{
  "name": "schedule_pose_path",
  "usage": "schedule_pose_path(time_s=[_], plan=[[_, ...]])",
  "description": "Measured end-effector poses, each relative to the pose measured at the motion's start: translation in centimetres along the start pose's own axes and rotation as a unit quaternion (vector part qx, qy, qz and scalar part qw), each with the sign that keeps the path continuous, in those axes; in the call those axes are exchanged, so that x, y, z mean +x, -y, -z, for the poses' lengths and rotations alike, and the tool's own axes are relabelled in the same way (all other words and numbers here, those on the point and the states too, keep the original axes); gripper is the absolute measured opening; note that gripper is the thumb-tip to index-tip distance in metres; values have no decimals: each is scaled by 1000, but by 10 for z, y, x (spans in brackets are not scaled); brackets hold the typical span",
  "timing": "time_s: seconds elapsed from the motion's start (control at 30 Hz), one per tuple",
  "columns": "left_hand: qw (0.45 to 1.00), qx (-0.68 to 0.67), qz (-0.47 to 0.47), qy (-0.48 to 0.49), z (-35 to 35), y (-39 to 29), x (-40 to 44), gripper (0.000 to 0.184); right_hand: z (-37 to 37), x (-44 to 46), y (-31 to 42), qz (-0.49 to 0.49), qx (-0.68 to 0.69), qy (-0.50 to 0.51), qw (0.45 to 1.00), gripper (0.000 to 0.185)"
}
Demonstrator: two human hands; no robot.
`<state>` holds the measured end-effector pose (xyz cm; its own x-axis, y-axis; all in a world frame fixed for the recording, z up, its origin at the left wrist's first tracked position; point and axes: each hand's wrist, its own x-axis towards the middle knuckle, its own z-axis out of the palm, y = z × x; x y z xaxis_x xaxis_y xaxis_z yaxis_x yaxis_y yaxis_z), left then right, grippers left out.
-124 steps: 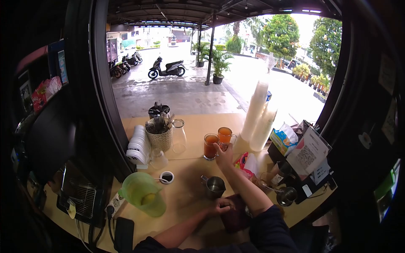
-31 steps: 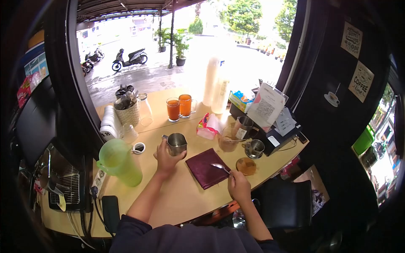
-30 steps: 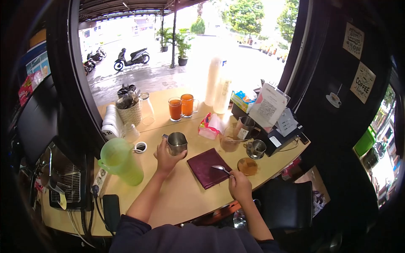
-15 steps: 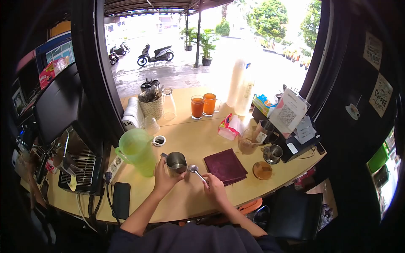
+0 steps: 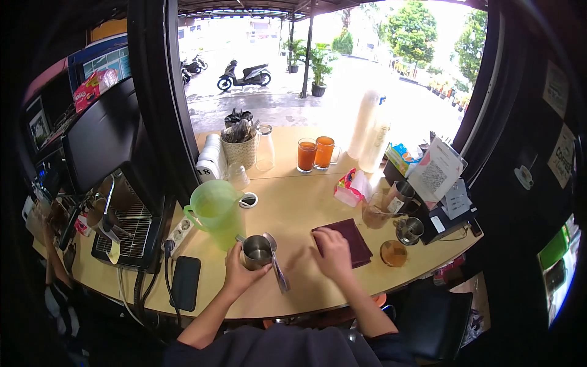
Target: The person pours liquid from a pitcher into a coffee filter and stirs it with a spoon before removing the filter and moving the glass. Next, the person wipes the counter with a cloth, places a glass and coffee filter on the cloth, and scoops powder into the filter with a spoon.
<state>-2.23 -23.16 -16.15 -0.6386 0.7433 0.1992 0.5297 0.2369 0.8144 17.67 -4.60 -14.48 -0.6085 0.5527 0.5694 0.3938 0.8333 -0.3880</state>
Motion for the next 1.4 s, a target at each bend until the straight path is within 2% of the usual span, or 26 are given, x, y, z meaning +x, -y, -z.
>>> schedule_pose_path(time_s=[0.07, 0.13, 0.23, 0.47, 0.63, 0.8, 0.87, 0.93, 1.07, 1.13, 1.23, 1.4], plan=[[1000, -17, -2, -3, -1, 6, 0, 99, 11, -5, -28, -56, -128, 105, 985, 60], [1000, -3, -12, -2, -3, 13, 2, 94, 16, -10, -48, -74, -140, 212, 964, 67], [999, -23, -35, -17, -7, 18, 3, 91, 11, -13, -56, -40, -154, 244, 957, 70], [995, -83, -45, -24, -15, 23, 6, 88, -23, -10, -37, 24, -143, 216, 966, 67], [995, -52, -82, -33, -12, 14, 5, 79, -72, 18, -17, 52, -115, 179, 976, 62], [994, -18, -105, -36, -11, 19, 5, 83, -112, 67, -20, 43, -127, 150, 979, 61], [994, -4, -103, -33, -13, 30, 3, 85, -120, 89, -27, -14, -119, 148, 982, 60], [994, -79, -68, -17, -15, 47, 3, 88, -121, 104, -39, -55, -122, 148, 980, 63], [995, -55, -79, -14, -11, 43, -1, 87, -103, 114, -63, -125, -150, 177, 965, 65], [988, -130, -83, -5, -11, 40, 1, 83, -92, 116, -80, -152, -179, 179, 955, 65], [995, -48, -87, 19, 3, 21, 0, 81, -71, 123, -108, -197, -186, 198, 942, 68], [992, -47, -113, 21, 4, 21, 2, 79, -71, 144, -138, -227, -194, 201, 933, 69]])
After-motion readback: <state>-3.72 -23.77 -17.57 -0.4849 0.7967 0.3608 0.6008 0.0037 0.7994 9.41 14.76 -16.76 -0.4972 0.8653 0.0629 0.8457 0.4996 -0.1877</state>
